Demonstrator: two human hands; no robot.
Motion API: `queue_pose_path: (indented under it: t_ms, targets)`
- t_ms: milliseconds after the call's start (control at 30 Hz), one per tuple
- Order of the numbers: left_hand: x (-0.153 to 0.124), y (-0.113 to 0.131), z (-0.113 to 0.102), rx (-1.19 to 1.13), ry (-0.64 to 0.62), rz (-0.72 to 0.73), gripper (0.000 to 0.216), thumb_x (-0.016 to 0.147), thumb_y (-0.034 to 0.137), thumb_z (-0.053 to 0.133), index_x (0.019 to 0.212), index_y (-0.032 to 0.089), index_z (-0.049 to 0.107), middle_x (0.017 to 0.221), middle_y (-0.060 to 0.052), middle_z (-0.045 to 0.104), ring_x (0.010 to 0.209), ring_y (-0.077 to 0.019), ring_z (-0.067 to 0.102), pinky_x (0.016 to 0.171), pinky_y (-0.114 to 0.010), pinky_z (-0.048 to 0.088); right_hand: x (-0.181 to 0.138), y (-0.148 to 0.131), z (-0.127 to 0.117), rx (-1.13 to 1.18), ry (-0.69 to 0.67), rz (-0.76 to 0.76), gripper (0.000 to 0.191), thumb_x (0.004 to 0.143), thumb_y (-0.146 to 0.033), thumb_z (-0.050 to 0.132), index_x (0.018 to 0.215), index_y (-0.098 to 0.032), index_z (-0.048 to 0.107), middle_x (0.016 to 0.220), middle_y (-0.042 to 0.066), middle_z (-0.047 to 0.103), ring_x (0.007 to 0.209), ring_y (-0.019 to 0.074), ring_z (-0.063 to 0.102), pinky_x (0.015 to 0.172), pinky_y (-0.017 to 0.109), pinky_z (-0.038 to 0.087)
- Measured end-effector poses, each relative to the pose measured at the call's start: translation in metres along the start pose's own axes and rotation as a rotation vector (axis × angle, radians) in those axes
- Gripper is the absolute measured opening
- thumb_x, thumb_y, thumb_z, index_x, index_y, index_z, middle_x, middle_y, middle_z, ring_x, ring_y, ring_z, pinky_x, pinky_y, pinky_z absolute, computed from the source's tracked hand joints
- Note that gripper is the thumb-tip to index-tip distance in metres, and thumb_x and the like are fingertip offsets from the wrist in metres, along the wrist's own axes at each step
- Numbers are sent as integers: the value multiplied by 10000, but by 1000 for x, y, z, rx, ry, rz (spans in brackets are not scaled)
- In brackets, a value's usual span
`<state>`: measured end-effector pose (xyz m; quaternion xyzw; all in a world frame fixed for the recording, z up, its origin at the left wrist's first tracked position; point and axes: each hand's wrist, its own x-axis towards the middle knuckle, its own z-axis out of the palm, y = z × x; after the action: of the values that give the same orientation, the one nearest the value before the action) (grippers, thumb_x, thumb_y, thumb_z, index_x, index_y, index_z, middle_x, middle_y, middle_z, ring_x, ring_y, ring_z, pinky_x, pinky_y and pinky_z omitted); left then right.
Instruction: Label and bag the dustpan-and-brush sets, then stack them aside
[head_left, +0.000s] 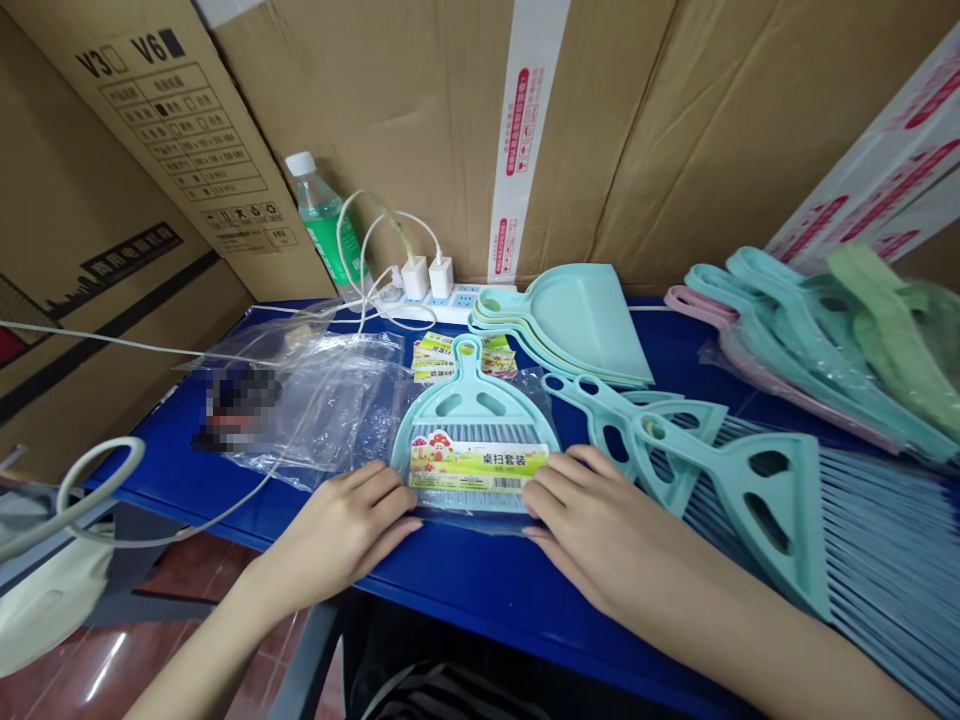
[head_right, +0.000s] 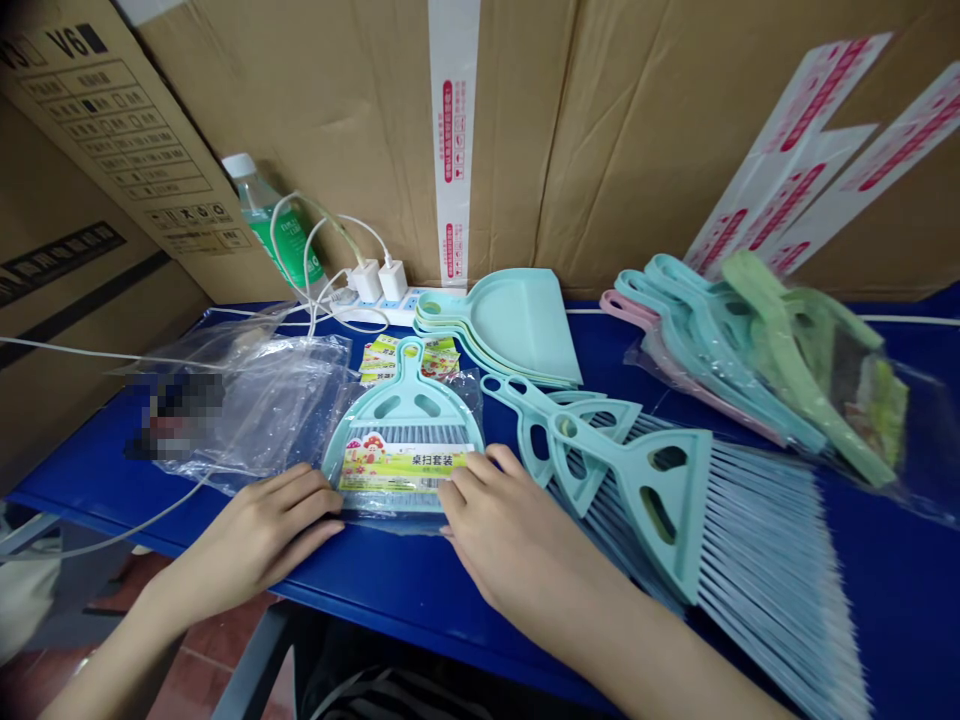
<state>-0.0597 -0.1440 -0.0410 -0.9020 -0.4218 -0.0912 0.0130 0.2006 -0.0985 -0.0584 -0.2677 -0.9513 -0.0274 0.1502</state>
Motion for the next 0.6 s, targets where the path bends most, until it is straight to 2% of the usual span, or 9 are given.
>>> queue_pose_path:
  t_ms: [133, 400, 600]
  targets:
    - [1, 0, 0, -24, 6, -16, 370, 1037, 276, 295, 864, 169, 604, 785, -37, 630, 696, -171, 569, 608, -280, 473, -1, 2, 2, 4, 28, -8, 218, 839, -52, 501, 685, -200, 548, 701, 25, 600, 697, 195, 536, 707, 341, 389]
    - [5, 0, -2, -19, 20, -79, 419, 1048, 273, 228, 870, 170, 593, 756, -33, 632, 671, -161, 604, 586, -271, 483, 1, 4, 0, 46, 62, 47, 249, 818, -3, 474, 687, -196, 562, 717, 31, 598, 686, 192, 529, 675, 328, 392]
    - [5, -3, 3, -39, 38, -123, 340, 1037, 259, 279, 908, 180, 584, 793, -32, 671, 690, -171, 657, 593, -282, 512, 3, 6, 3, 56, 72, 53, 253, 805, 6, 480, 669, -196, 548, 660, 18, 585, 655, 186, 507, 659, 326, 383]
